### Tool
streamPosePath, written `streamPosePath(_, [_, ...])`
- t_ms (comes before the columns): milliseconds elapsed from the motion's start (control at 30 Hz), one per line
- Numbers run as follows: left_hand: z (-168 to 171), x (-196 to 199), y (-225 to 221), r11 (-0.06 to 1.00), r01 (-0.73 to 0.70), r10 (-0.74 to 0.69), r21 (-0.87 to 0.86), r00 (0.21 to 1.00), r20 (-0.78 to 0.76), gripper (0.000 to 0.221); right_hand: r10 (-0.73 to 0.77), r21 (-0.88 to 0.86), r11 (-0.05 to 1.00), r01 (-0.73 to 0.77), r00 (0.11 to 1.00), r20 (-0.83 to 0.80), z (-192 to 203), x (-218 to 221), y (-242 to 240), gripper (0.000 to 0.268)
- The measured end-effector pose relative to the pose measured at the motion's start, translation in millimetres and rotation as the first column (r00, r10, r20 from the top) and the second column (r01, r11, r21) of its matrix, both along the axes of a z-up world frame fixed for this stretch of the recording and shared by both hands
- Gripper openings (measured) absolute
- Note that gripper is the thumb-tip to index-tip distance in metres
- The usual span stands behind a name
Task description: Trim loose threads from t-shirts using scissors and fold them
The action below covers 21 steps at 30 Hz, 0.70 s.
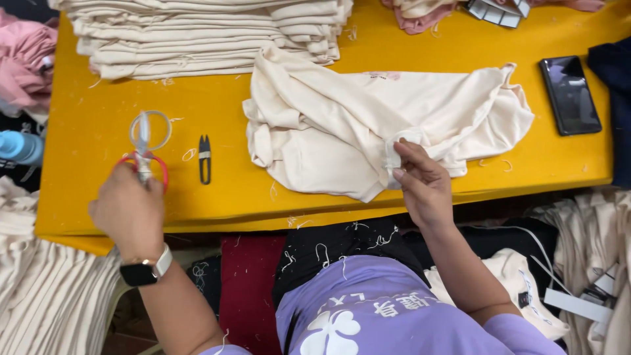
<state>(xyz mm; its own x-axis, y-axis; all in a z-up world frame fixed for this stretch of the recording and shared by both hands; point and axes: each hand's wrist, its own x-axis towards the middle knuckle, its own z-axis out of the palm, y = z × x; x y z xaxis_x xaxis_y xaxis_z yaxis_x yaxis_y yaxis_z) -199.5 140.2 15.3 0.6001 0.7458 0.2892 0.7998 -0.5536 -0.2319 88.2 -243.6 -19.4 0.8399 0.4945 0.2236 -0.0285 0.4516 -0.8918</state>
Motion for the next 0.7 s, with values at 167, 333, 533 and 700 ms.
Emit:
streamPosePath(167, [41.2,51.3,-79.9,0.929,0.332,-0.187,-0.163,0.802,0.567,0.034,0.047,0.017,0.999,-0.044,0.962,-0.269,-4.7,-4.7,-9.0,0.050])
streamPosePath(333, [8.1,106.6,-165.0,0.335,0.768,-0.021,-0.546,0.585,0.811,0.043,0.027,-0.011,0.999,-0.036,0.890,-0.455,-17.0,-19.9,-34.8,0.047])
streamPosePath(533, [-14.6,135.5,-228.4,0.125,0.834,-0.003,-0.538,0.542,0.840,0.044,0.013,-0.068,0.997,-0.043,0.918,-0.397,-59.6,-20.9,-56.5,0.042])
streamPosePath(700, [-20.5,154.0,-249.9,0.067,0.916,0.275,-0.395,0.364,0.890,0.027,0.072,-0.035,0.996,-0.088,0.946,-0.317,-15.8,-31.5,-32.0,0.049])
